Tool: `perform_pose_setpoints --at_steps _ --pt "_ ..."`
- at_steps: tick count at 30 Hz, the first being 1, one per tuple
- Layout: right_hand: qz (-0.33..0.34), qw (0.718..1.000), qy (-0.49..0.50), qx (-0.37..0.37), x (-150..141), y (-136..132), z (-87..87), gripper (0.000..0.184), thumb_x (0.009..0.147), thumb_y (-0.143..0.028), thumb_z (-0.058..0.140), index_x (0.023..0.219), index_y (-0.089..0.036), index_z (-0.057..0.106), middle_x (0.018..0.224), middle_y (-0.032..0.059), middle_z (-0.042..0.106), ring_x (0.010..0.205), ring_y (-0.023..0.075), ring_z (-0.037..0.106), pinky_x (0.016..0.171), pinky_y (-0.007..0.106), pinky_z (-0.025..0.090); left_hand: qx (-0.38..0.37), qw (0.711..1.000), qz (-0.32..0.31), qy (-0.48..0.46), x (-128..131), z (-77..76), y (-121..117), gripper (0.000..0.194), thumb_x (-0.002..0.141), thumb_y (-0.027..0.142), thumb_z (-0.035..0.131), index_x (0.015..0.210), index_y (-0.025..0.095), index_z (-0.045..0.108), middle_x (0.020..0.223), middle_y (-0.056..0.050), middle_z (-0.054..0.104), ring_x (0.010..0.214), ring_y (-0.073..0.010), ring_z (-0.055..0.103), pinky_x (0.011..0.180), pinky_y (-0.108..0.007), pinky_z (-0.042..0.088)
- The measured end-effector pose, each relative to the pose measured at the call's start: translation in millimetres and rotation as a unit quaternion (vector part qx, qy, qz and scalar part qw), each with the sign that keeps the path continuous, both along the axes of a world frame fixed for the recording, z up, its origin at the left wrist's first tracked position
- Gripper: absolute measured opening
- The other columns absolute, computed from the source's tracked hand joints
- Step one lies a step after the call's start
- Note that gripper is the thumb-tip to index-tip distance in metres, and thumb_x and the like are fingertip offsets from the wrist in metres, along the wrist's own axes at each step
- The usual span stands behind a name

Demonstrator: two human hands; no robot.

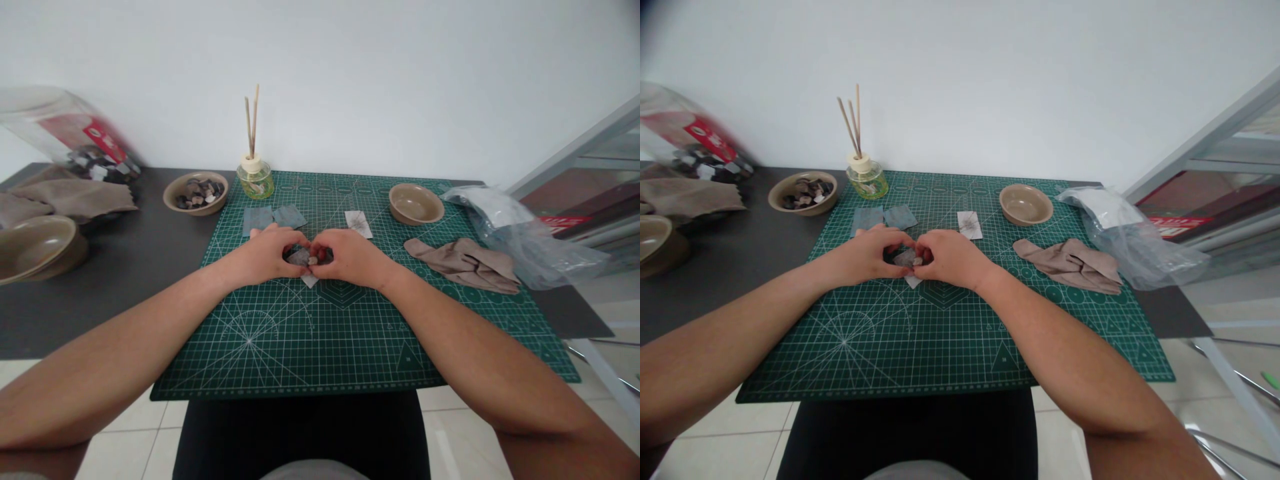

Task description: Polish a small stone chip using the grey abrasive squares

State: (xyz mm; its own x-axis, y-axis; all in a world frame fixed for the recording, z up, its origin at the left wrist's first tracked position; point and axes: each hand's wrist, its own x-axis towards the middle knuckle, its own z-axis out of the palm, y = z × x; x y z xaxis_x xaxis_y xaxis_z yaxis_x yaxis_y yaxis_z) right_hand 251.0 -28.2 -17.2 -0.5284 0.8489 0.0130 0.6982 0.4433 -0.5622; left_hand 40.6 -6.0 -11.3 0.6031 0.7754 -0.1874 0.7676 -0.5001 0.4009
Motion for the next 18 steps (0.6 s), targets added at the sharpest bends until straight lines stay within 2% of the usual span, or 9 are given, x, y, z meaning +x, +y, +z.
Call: perform_pose_setpoints --at_steps 6,12,18 --pt "-0.016 1.000 -0.015 0.011 7.6 2.6 0.9 0.012 0.077 -0.023 0.080 0.086 -0.018 0.073 0.081 -0.0001 0.068 0.077 0.0158 0.059 0.069 0.028 0.038 -0.003 1.000 -0.001 0.002 -0.1 0.7 0.2 0.054 0.083 0.059 0.073 0.126 0.026 0.074 0.088 -0.005 0.066 0.100 -0.0311 0.056 0.081 -0.039 0.030" --pt "-0.037 0.999 0.002 0.022 4.3 3.8 -4.8 0.013 0.082 -0.023 0.078 0.093 -0.018 0.075 0.086 0.0011 0.071 0.083 0.0172 0.062 0.075 0.029 0.041 0.002 1.000 0.001 0.003 0.1 -1.5 0.7 0.051 0.084 0.060 0.072 0.122 0.027 0.075 0.090 -0.005 0.067 0.100 -0.0309 0.057 0.081 -0.039 0.030" --pt "-0.017 1.000 0.006 0.007 1.3 2.9 -1.9 0.012 0.081 -0.025 0.080 0.089 -0.018 0.074 0.083 0.0002 0.070 0.078 0.0153 0.061 0.070 0.028 0.039 -0.003 1.000 0.004 -0.003 0.0 -0.7 0.1 0.047 0.085 0.057 0.072 0.122 0.027 0.076 0.095 -0.005 0.070 0.103 -0.0314 0.057 0.082 -0.039 0.030"
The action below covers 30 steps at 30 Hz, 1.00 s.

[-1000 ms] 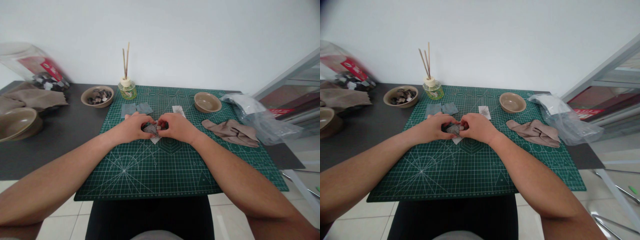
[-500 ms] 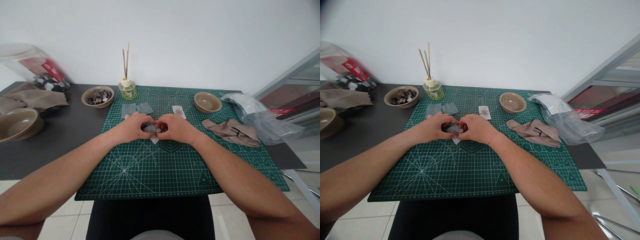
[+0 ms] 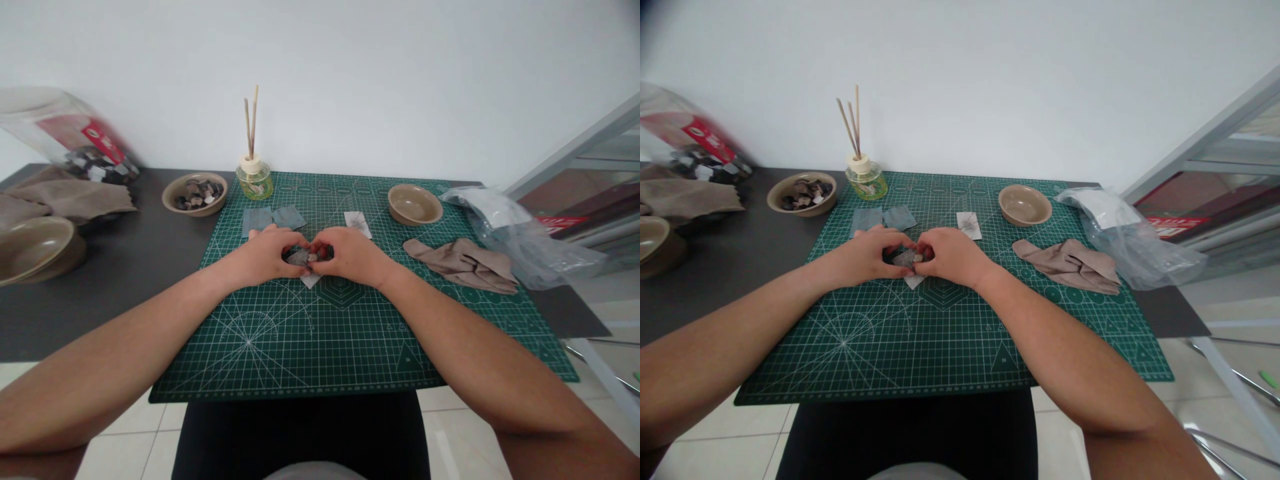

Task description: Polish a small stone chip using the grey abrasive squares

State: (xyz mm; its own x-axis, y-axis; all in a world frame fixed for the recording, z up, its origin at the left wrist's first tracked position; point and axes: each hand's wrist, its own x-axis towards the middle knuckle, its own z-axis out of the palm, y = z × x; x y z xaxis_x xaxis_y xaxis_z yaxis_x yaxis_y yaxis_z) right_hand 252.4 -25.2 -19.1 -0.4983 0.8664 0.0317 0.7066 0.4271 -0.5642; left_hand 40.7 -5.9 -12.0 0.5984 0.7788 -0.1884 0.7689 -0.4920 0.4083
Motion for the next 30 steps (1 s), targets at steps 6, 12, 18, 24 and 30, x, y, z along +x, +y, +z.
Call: perform_pose_setpoints --at_steps 6,12,18,24,30 --pt "0.014 1.000 -0.005 -0.019 6.2 0.7 2.7 0.012 0.075 -0.022 0.081 0.080 -0.019 0.071 0.075 -0.0030 0.066 0.070 0.0133 0.057 0.065 0.027 0.036 -0.005 1.000 -0.001 -0.002 -0.9 0.2 -0.1 0.054 0.083 0.061 0.073 0.125 0.028 0.075 0.103 -0.006 0.072 0.108 -0.0328 0.056 0.083 -0.038 0.029" --pt "-0.025 1.000 -0.008 -0.001 6.0 2.4 -1.5 0.012 0.077 -0.022 0.080 0.086 -0.019 0.073 0.079 -0.0009 0.069 0.076 0.0156 0.060 0.069 0.028 0.038 -0.001 1.000 0.004 -0.002 -1.5 -0.8 -0.2 0.055 0.083 0.062 0.073 0.127 0.028 0.074 0.105 -0.006 0.072 0.108 -0.0328 0.056 0.084 -0.038 0.031" --pt "-0.019 1.000 0.000 0.011 0.2 2.0 -2.8 0.014 0.081 -0.025 0.080 0.092 -0.017 0.075 0.083 0.0004 0.071 0.081 0.0163 0.061 0.072 0.028 0.039 -0.003 1.000 0.001 0.004 0.1 -0.4 -0.1 0.050 0.084 0.060 0.072 0.122 0.028 0.075 0.106 -0.005 0.073 0.108 -0.0318 0.056 0.084 -0.038 0.030" --pt "0.012 1.000 0.003 -0.018 0.0 -0.9 2.5 0.012 0.078 -0.024 0.082 0.084 -0.018 0.073 0.079 -0.0014 0.069 0.074 0.0141 0.059 0.068 0.027 0.037 -0.004 1.000 0.000 0.006 0.0 -0.4 -0.4 0.048 0.086 0.058 0.070 0.123 0.028 0.075 0.107 -0.005 0.074 0.109 -0.0326 0.055 0.083 -0.038 0.028" --pt "0.006 1.000 -0.009 -0.004 4.4 -0.5 1.8 0.012 0.075 -0.022 0.081 0.080 -0.018 0.071 0.076 -0.0021 0.067 0.073 0.0144 0.058 0.066 0.028 0.035 -0.002 1.000 0.001 0.000 -0.6 -2.1 0.2 0.052 0.085 0.059 0.072 0.126 0.028 0.074 0.107 -0.005 0.074 0.109 -0.0329 0.055 0.083 -0.039 0.027"
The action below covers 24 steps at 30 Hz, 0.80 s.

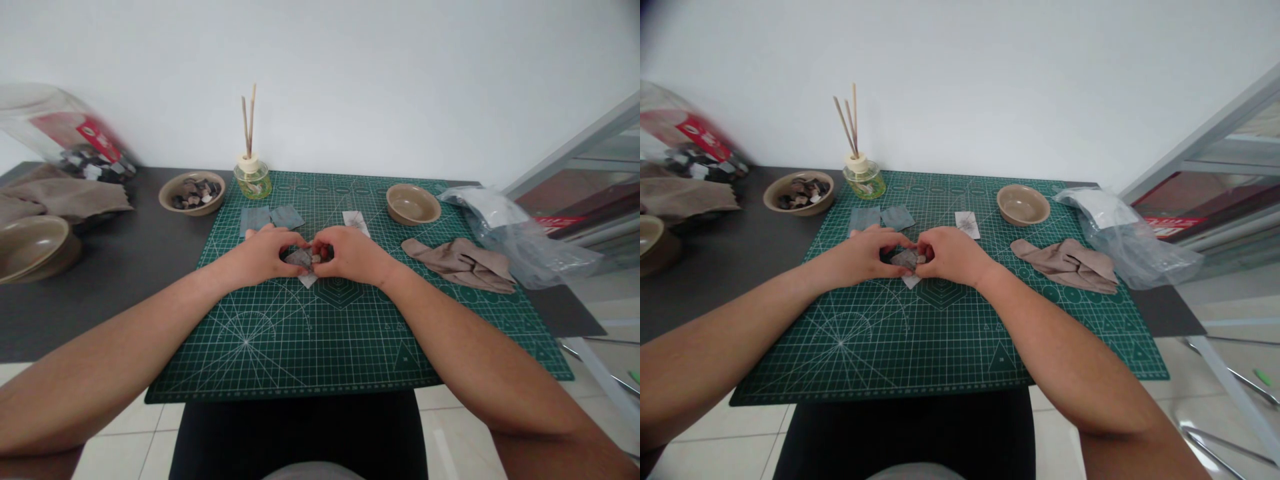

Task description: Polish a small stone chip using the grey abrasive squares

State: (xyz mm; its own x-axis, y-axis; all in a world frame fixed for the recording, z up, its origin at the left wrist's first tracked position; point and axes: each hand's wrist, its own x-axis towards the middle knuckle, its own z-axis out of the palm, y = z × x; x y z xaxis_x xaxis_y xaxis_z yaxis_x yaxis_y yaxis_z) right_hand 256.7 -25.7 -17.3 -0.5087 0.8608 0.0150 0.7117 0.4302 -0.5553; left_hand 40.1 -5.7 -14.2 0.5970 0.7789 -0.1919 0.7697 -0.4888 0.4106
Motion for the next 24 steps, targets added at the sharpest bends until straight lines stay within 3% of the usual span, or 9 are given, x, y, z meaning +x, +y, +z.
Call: perform_pose_setpoints --at_steps 9,18,24 --pt "-0.022 1.000 0.009 0.008 -3.7 2.3 -4.2 0.014 0.082 -0.022 0.080 0.094 -0.018 0.076 0.086 0.0008 0.072 0.083 0.0170 0.063 0.074 0.029 0.041 -0.005 1.000 0.007 0.010 1.3 2.6 -0.6 0.048 0.086 0.057 0.073 0.123 0.027 0.075 0.089 -0.004 0.067 0.102 -0.0314 0.056 0.081 -0.038 0.028" --pt "0.031 0.999 0.006 -0.011 -6.0 0.7 -0.7 0.013 0.078 -0.024 0.082 0.084 -0.018 0.071 0.079 -0.0018 0.067 0.075 0.0144 0.059 0.068 0.028 0.038 -0.005 1.000 0.007 0.017 2.2 4.5 -1.5 0.042 0.086 0.053 0.072 0.119 0.026 0.076 0.090 -0.005 0.068 0.099 -0.0303 0.056 0.078 -0.038 0.026" --pt "0.017 1.000 -0.006 -0.026 -0.1 1.2 2.8 0.012 0.077 -0.021 0.080 0.084 -0.019 0.070 0.077 -0.0030 0.065 0.072 0.0135 0.057 0.066 0.028 0.037 -0.003 1.000 -0.001 0.002 -0.1 3.1 -0.5 0.051 0.085 0.060 0.072 0.123 0.027 0.075 0.094 -0.005 0.069 0.101 -0.0306 0.054 0.079 -0.038 0.025"
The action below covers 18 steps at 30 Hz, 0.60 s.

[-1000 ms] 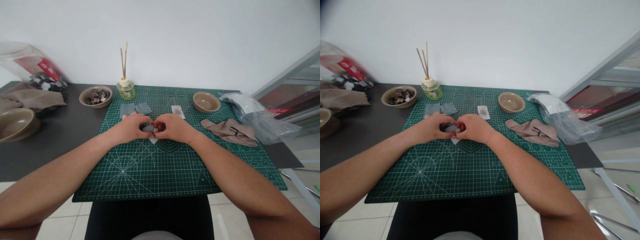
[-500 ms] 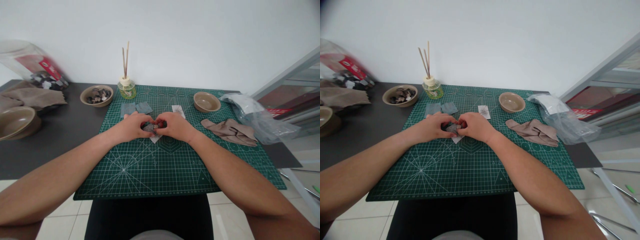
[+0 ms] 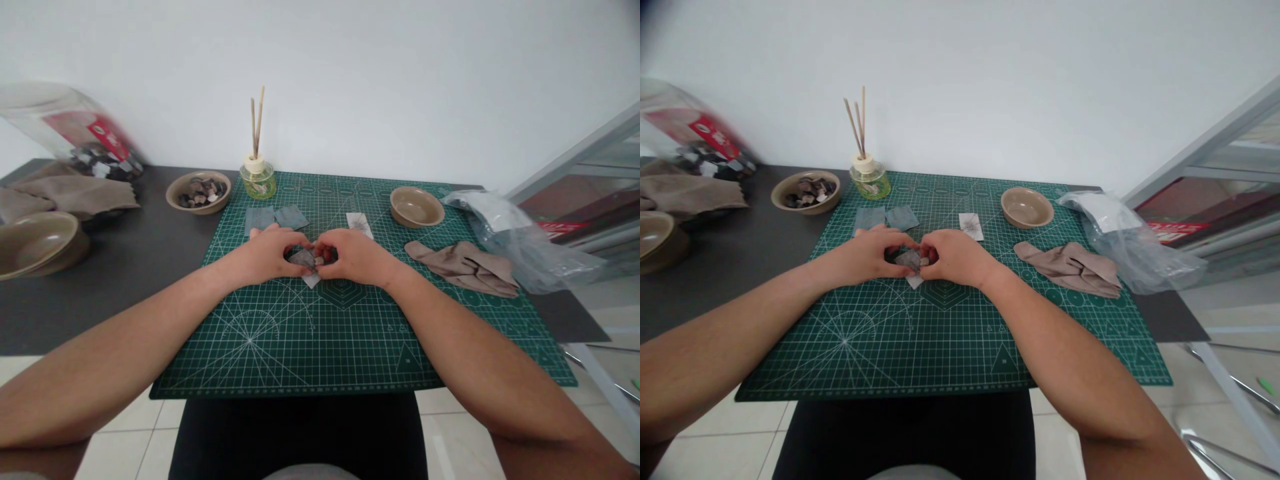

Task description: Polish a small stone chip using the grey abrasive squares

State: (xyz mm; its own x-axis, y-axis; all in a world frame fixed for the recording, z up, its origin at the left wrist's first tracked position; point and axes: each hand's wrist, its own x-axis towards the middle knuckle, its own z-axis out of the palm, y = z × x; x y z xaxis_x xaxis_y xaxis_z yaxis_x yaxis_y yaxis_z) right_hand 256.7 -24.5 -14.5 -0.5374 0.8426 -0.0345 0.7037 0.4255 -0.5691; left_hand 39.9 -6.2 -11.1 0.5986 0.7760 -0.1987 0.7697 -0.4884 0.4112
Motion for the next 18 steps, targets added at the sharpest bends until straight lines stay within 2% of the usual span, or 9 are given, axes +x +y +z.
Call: perform_pose_setpoints --at_steps 9,14,18 --pt "-0.034 0.997 0.005 0.062 -4 0 -9.5 0.012 0.084 -0.023 0.077 0.094 -0.017 0.073 0.085 0.0013 0.069 0.087 0.0186 0.061 0.078 0.030 0.040 0.001 1.000 0.005 0.002 1 -0.1 0 0.048 0.084 0.058 0.073 0.120 0.026 0.075 0.088 -0.004 0.066 0.099 -0.0303 0.055 0.079 -0.038 0.026" --pt "-0.004 0.999 0.005 0.041 -10 -4 -6.3 0.014 0.083 -0.025 0.080 0.090 -0.017 0.072 0.084 0.0010 0.068 0.082 0.0175 0.059 0.076 0.029 0.040 0.001 1.000 0.005 0.013 2 1.5 0 0.041 0.086 0.053 0.071 0.114 0.024 0.075 0.087 -0.005 0.066 0.099 -0.0307 0.055 0.078 -0.038 0.026" --pt "0.005 0.999 -0.011 0.031 -5 -3 -1.6 0.013 0.081 -0.027 0.080 0.084 -0.018 0.071 0.081 0.0006 0.068 0.078 0.0171 0.058 0.072 0.029 0.038 0.002 1.000 0.002 0.000 1 0.7 -1 0.046 0.086 0.058 0.071 0.120 0.027 0.075 0.089 -0.005 0.067 0.100 -0.0312 0.056 0.079 -0.038 0.027"
